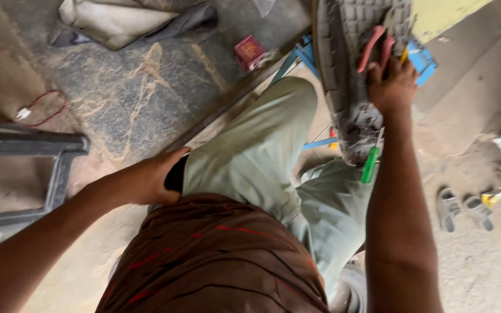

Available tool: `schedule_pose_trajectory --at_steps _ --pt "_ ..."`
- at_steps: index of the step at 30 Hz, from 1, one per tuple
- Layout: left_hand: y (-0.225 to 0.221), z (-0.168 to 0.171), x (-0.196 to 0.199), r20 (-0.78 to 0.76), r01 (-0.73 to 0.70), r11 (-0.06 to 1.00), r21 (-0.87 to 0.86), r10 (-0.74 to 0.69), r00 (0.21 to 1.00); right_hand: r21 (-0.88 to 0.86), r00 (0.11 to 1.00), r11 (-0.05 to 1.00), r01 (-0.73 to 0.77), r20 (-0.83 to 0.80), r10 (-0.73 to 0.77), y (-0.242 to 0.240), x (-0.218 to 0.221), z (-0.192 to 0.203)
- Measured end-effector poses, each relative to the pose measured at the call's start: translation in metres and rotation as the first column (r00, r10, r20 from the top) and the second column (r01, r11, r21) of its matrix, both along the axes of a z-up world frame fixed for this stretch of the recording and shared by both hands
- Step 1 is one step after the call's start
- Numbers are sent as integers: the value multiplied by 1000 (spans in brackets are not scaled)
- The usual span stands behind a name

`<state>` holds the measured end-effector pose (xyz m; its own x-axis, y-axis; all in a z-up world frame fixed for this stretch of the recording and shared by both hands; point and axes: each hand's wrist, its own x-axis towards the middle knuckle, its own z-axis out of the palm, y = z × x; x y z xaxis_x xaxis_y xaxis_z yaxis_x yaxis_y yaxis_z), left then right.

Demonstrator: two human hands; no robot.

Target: Removing staples and cover from a motorcycle seat using tools.

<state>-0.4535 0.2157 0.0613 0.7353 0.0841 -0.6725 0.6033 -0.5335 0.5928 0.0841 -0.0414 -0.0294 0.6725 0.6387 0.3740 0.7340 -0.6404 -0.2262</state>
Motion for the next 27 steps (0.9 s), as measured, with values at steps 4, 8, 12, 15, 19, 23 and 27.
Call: schedule_pose_trajectory --at_steps 4,8,12,15,19,23,27 --pt "30 -4 -40 -293 -60 994 -90 31 956 -55 996 996 74 -51 -76 5 -20 22" --pt "63 -36 -99 -438 -346 917 -199 233 868 -45 993 996 81 -77 -84 4 -23 24" --pt "59 -68 -74 -236 -418 284 -863 505 830 -44 995 996 78 -64 -81 4 -19 14" --pt "32 -40 22 -149 -55 -183 -981 548 823 -50 993 998 31 118 -24 -3 7 -15" --pt "3 -28 135 -45 76 -213 -974 514 857 -4 997 997 78 -3 -78 1 -10 -3" --pt "-26 -25 204 -80 30 -279 -960 372 925 4 991 992 129 46 -129 9 -36 21" --pt "-63 -31 245 -12 -35 51 -998 391 920 57 987 986 157 -43 -155 10 -52 37"
